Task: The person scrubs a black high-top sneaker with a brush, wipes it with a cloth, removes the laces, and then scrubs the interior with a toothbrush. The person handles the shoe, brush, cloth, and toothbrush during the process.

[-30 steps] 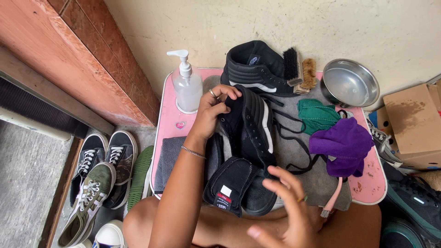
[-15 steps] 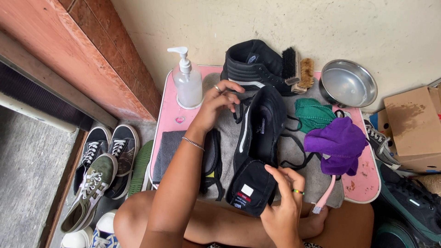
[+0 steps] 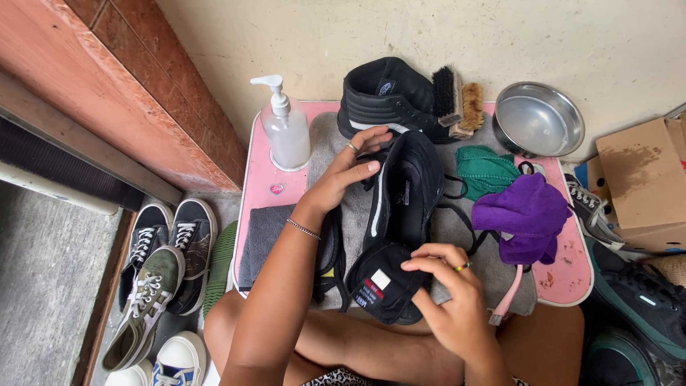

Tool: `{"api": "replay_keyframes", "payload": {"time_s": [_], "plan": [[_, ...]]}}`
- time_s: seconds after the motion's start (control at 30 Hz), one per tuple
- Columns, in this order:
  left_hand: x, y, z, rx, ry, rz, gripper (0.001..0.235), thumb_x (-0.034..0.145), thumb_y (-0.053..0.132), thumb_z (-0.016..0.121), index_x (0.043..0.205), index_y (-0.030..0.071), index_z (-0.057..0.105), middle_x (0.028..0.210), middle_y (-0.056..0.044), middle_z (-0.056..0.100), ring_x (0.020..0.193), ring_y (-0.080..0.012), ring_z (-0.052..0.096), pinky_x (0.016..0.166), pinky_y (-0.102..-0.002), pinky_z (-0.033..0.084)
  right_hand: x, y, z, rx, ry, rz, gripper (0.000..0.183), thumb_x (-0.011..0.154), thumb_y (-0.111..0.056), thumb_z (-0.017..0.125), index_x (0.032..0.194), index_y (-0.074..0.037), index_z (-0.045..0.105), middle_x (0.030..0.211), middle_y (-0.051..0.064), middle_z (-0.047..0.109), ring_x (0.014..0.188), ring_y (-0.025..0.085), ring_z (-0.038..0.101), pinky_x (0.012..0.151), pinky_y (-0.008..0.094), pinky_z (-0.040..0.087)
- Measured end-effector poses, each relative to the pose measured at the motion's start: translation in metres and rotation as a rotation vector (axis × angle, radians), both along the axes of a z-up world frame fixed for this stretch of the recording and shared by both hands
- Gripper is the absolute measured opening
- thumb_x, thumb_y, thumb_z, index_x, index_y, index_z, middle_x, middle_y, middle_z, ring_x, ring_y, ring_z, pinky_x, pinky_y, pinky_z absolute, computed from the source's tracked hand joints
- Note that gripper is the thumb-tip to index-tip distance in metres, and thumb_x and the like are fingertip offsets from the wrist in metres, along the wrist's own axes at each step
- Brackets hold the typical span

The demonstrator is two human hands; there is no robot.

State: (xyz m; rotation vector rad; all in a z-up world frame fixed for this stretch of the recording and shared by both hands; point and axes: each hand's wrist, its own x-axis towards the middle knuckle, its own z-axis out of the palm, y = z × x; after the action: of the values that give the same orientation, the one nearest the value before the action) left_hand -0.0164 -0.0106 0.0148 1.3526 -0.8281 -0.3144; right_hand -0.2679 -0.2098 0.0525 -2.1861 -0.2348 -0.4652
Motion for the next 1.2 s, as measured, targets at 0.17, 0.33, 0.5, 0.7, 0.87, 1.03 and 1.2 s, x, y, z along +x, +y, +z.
{"api": "replay_keyframes", "payload": {"time_s": [0.17, 0.33, 0.5, 0.7, 0.87, 1.03, 1.2], "plan": [[-0.005, -0.004, -0.003, -0.018, 0.049, -0.103, 0.078, 0.114, 0.043, 0.068, 0.179, 0.019, 0.032, 0.171, -0.014, 0.057, 0.162, -0.0234, 0.048, 0.137, -0.043, 0.031, -0.008, 0.000, -0.017, 0.179, -0.002, -0.025, 0.024, 0.099, -0.003, 0.065, 0.120, -0.007, 0.075, 0.132, 0.014, 0.077, 0.125, 0.027, 0.075, 0.115, 0.039, 0.057], [-0.005, -0.002, 0.006, 0.036, 0.052, -0.033, 0.072, 0.112, 0.055, 0.060, 0.174, 0.022, 0.046, 0.147, -0.005, 0.058, 0.139, -0.0164, 0.053, 0.126, -0.033, 0.037, -0.003, -0.002, -0.039, 0.549, 0.126, -0.145, 0.023, 0.102, -0.005, 0.067, 0.124, -0.002, 0.067, 0.138, 0.019, 0.080, 0.128, 0.026, 0.076, 0.116, 0.036, 0.057], [-0.003, 0.000, -0.002, 0.088, -0.061, 0.090, 0.062, 0.118, 0.062, 0.041, 0.151, 0.013, 0.063, 0.137, -0.002, 0.055, 0.141, -0.0166, 0.048, 0.132, -0.037, 0.028, 0.009, 0.004, -0.043, 0.695, -0.069, -0.117, 0.026, 0.092, 0.002, 0.070, 0.117, -0.004, 0.064, 0.113, 0.020, 0.079, 0.103, 0.026, 0.078, 0.096, 0.034, 0.065], [-0.002, 0.001, 0.000, -0.098, -0.052, 0.259, 0.050, 0.114, 0.068, 0.050, 0.124, 0.019, 0.047, 0.100, 0.009, 0.035, 0.092, -0.0069, 0.035, 0.087, -0.029, 0.031, 0.035, 0.010, -0.032, 0.652, -0.238, 0.157, 0.024, 0.111, -0.032, 0.058, 0.116, -0.009, 0.055, 0.093, 0.023, 0.072, 0.086, 0.030, 0.072, 0.084, 0.040, 0.058], [-0.003, 0.000, 0.003, -0.194, 0.078, 0.158, 0.039, 0.113, 0.031, 0.062, 0.145, 0.014, 0.049, 0.115, -0.001, 0.057, 0.109, -0.0113, 0.055, 0.102, -0.029, 0.044, 0.022, -0.002, -0.041, 0.632, -0.130, 0.064, 0.036, 0.099, -0.035, 0.066, 0.122, -0.007, 0.059, 0.112, 0.025, 0.078, 0.102, 0.030, 0.079, 0.088, 0.037, 0.065], [-0.004, -0.001, 0.005, -0.101, 0.110, 0.101, 0.044, 0.117, 0.040, 0.055, 0.141, 0.006, 0.067, 0.138, -0.005, 0.072, 0.134, -0.0184, 0.066, 0.123, -0.036, 0.049, 0.004, -0.002, -0.028, 0.560, -0.266, 0.165, 0.041, 0.109, -0.048, 0.072, 0.121, -0.010, 0.060, 0.111, 0.018, 0.077, 0.106, 0.029, 0.073, 0.100, 0.039, 0.058], [-0.005, -0.007, 0.002, -0.039, 0.027, 0.252, 0.027, 0.118, 0.035, 0.048, 0.107, 0.014, 0.059, 0.103, 0.006, 0.059, 0.101, -0.0108, 0.055, 0.098, -0.031, 0.045, -0.014, -0.002, -0.006, 0.046, -0.274, 0.150, 0.084, 0.122, -0.073, 0.034, 0.088, -0.014, 0.083, 0.106, 0.008, 0.079, 0.102, 0.026, 0.079, 0.096, 0.040, 0.062]]}}
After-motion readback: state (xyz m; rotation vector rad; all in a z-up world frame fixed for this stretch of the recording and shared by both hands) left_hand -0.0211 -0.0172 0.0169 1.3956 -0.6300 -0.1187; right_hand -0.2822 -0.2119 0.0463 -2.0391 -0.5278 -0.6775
